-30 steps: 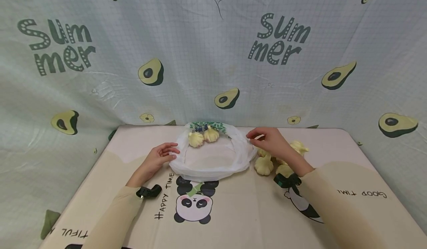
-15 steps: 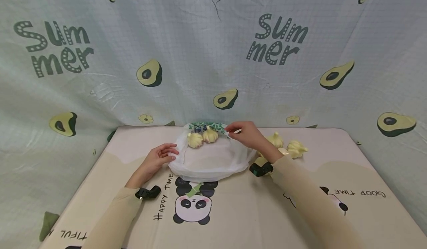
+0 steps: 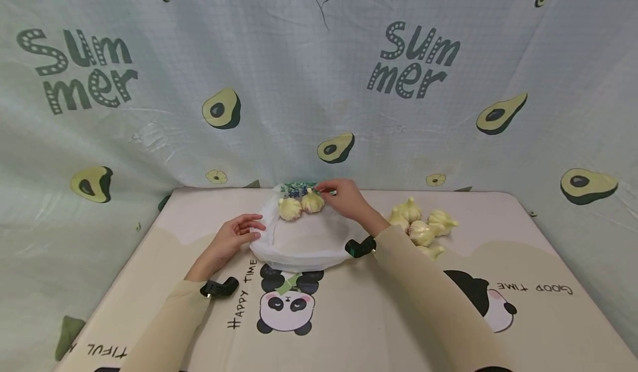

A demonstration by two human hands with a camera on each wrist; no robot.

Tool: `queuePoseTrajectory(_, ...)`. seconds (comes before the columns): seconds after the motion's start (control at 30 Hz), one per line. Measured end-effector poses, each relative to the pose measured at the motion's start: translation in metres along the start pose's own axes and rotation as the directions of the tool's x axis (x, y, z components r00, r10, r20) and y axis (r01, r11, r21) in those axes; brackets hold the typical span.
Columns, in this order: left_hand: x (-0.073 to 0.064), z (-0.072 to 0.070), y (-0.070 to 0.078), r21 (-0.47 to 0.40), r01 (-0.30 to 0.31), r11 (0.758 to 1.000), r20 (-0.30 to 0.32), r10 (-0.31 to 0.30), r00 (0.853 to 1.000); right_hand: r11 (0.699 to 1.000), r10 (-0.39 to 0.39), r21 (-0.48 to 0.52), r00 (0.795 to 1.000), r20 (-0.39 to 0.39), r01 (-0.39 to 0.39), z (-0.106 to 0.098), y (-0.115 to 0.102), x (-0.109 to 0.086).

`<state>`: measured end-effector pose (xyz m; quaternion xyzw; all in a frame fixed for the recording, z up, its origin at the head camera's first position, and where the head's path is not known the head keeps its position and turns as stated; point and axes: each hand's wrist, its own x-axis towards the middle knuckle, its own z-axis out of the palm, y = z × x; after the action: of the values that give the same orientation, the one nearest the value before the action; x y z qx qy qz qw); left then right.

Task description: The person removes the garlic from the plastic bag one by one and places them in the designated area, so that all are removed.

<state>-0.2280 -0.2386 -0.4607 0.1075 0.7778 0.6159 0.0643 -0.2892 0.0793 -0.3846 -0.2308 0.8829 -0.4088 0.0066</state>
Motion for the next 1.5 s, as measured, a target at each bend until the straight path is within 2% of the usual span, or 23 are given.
queuePoseTrajectory(0.23, 0.0, 0.0, -0.002, -0.009, -0.008, 1.0, -0.002, 0.008, 1.0, 1.0, -0.019, 0.023, 1.0, 0.006, 0.019, 0.016, -0.002, 0.007)
queuePoseTrajectory(0.63, 0.001, 0.001, -0.001, -0.006, -0.017, 1.0, -0.006, 0.017, 1.0, 0.997, -0.05, -0.061, 0.998, -0.022, 0.049, 0.028, 0.002, 0.011)
queuePoseTrajectory(0.97, 0.0, 0.0, -0.002, -0.023, -0.019, 1.0, -0.005, 0.019, 1.0, 0.992, -0.017, -0.127, 0.999, -0.037, 0.012, 0.031, -0.005, 0.01)
queuePoseTrajectory(1.1, 0.0, 0.0, -0.003, -0.039, -0.025, 0.999, 0.0, 0.025, 1.0, 0.99, -0.025, -0.14, 0.998, -0.063, 0.016, 0.034, -0.003, 0.01)
queuePoseTrajectory(1.5, 0.0, -0.001, -0.003, -0.01, -0.009, 1.0, -0.007, 0.009, 1.0, 0.995, -0.009, -0.099, 0.992, -0.127, -0.004, 0.039, 0.002, 0.007)
